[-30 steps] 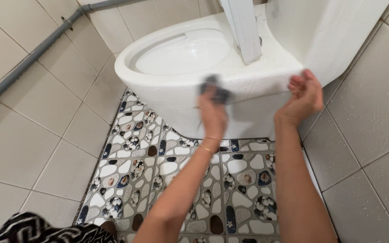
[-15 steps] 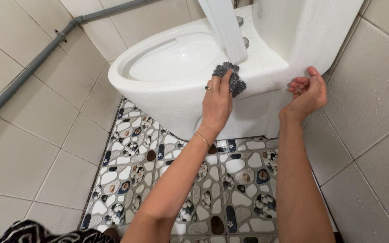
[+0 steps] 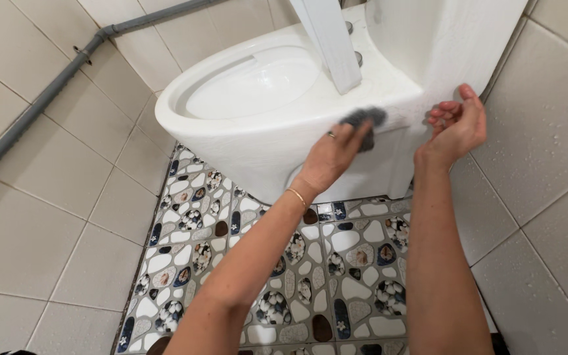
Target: The person wipes the toilet seat, the top of the tank, and the exterior of the bowl using a scouring pad.
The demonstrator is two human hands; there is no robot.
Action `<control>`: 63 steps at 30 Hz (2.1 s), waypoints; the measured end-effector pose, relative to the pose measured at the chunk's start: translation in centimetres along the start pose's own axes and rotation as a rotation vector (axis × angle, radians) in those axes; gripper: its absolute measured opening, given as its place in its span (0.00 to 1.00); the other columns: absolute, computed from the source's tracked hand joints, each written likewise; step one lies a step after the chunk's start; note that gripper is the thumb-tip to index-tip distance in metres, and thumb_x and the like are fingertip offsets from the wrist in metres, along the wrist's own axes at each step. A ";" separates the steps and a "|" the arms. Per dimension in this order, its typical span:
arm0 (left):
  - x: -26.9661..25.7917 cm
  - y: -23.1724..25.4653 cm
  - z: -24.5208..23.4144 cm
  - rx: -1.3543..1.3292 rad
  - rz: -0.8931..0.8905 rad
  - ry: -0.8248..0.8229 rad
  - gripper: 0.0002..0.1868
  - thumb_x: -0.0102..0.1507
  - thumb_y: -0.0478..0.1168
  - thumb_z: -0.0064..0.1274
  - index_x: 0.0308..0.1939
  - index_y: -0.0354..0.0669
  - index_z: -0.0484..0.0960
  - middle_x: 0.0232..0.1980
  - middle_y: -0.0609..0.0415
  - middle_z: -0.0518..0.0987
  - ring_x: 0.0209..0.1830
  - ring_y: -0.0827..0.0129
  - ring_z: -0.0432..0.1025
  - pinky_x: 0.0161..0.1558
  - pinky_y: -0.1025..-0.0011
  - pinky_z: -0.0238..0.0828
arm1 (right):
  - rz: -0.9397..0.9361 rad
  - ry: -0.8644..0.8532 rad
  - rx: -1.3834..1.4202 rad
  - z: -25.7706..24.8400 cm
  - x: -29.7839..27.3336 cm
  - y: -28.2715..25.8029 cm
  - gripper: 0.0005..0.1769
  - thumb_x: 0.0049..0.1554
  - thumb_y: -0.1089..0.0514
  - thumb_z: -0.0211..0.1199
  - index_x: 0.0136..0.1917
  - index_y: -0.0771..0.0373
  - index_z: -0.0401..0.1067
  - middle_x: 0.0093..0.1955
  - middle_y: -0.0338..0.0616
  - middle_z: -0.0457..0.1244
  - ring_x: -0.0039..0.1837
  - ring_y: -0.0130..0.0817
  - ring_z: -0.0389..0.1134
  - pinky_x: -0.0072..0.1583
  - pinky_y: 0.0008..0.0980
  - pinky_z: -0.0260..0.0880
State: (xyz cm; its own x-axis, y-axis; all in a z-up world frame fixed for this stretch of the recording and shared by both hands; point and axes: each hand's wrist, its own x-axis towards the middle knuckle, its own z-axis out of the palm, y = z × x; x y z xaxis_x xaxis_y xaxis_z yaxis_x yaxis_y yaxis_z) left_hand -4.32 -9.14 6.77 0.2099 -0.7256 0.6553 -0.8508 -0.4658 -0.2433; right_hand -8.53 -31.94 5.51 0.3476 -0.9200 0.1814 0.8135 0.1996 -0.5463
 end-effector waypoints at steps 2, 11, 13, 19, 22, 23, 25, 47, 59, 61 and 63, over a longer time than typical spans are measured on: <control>-1.2 -0.7 -0.1 0.107 0.139 -0.158 0.31 0.68 0.27 0.52 0.76 0.37 0.66 0.46 0.46 0.71 0.38 0.63 0.69 0.41 0.68 0.73 | 0.016 0.023 -0.015 -0.8 0.4 -0.3 0.17 0.62 0.57 0.55 0.56 0.71 0.76 0.33 0.39 0.64 0.33 0.27 0.66 0.34 0.26 0.65; -2.3 -4.2 -2.5 -0.422 -0.055 -0.311 0.22 0.77 0.39 0.38 0.76 0.49 0.65 0.50 0.55 0.76 0.41 0.70 0.73 0.46 0.73 0.74 | 0.038 0.116 -0.052 -3.6 2.9 -1.5 0.18 0.61 0.56 0.54 0.56 0.68 0.78 0.34 0.38 0.65 0.33 0.26 0.66 0.35 0.24 0.66; 2.1 -0.8 1.3 0.197 0.257 -0.245 0.31 0.68 0.34 0.46 0.78 0.40 0.65 0.44 0.54 0.71 0.43 0.67 0.69 0.50 0.71 0.72 | 0.046 0.092 -0.040 -3.1 2.5 -1.0 0.18 0.61 0.56 0.54 0.56 0.68 0.77 0.34 0.39 0.65 0.33 0.26 0.65 0.35 0.24 0.66; 2.7 0.4 4.8 -0.053 0.213 -0.390 0.09 0.68 0.36 0.46 0.52 0.43 0.75 0.46 0.53 0.74 0.45 0.66 0.68 0.49 0.69 0.69 | 0.011 0.019 -0.020 -3.8 3.0 -0.9 0.18 0.63 0.57 0.53 0.57 0.70 0.77 0.35 0.39 0.65 0.35 0.26 0.66 0.37 0.25 0.66; -5.0 -4.5 0.9 -0.231 0.091 -0.579 0.16 0.70 0.38 0.41 0.60 0.37 0.72 0.52 0.47 0.75 0.37 0.66 0.67 0.41 0.71 0.71 | 0.052 0.075 -0.070 -4.3 3.3 -1.6 0.18 0.61 0.57 0.54 0.56 0.69 0.78 0.33 0.38 0.65 0.33 0.25 0.65 0.35 0.24 0.64; -7.2 -5.8 -0.7 0.473 0.507 -0.730 0.09 0.73 0.36 0.40 0.52 0.40 0.75 0.52 0.51 0.75 0.45 0.71 0.67 0.53 0.70 0.72 | 0.053 0.067 -0.074 -4.4 3.2 -1.8 0.18 0.61 0.57 0.53 0.56 0.68 0.78 0.33 0.38 0.65 0.32 0.25 0.65 0.35 0.24 0.64; -8.0 -5.8 -0.2 0.166 0.092 -0.938 0.14 0.77 0.41 0.34 0.58 0.41 0.73 0.50 0.49 0.78 0.44 0.66 0.71 0.53 0.70 0.73 | 0.055 0.050 -0.084 -4.5 2.7 -1.8 0.18 0.61 0.57 0.52 0.55 0.68 0.78 0.33 0.38 0.66 0.32 0.25 0.65 0.35 0.24 0.65; -2.9 4.6 14.6 -0.250 -0.119 -0.777 0.21 0.71 0.44 0.36 0.64 0.44 0.74 0.63 0.47 0.75 0.60 0.59 0.71 0.63 0.65 0.68 | 0.079 -0.035 -0.227 -7.7 2.2 -0.7 0.15 0.62 0.59 0.54 0.54 0.67 0.78 0.33 0.39 0.66 0.32 0.26 0.66 0.34 0.25 0.65; -21.4 -11.5 3.8 -0.062 -0.418 -0.935 0.13 0.71 0.45 0.43 0.55 0.48 0.78 0.53 0.50 0.79 0.52 0.58 0.74 0.60 0.57 0.67 | 0.149 -0.085 -0.303 -7.6 0.8 -0.1 0.14 0.63 0.61 0.53 0.54 0.67 0.78 0.35 0.39 0.67 0.34 0.25 0.66 0.36 0.25 0.65; -23.8 -14.7 -1.3 0.213 -0.160 -0.683 0.13 0.64 0.36 0.46 0.52 0.47 0.78 0.56 0.46 0.75 0.56 0.51 0.72 0.54 0.58 0.71 | 0.167 -0.127 -0.273 -7.2 0.5 1.1 0.13 0.64 0.61 0.53 0.55 0.68 0.77 0.36 0.40 0.67 0.35 0.26 0.67 0.38 0.26 0.67; -24.4 -16.2 -5.0 0.155 -0.627 -0.371 0.15 0.64 0.29 0.44 0.53 0.43 0.76 0.58 0.40 0.71 0.57 0.44 0.70 0.60 0.55 0.67 | 0.173 -0.172 -0.235 -6.7 0.0 2.2 0.13 0.65 0.62 0.52 0.55 0.68 0.76 0.36 0.41 0.67 0.36 0.27 0.67 0.39 0.27 0.68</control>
State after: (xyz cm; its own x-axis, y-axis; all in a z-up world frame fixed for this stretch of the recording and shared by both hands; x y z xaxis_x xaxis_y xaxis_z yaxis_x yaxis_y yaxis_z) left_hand 1.91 18.61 -1.76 0.8057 -0.4107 0.4267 -0.4461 -0.8948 -0.0189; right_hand -9.92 -33.78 -1.19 0.5606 -0.8051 0.1937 0.6127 0.2459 -0.7511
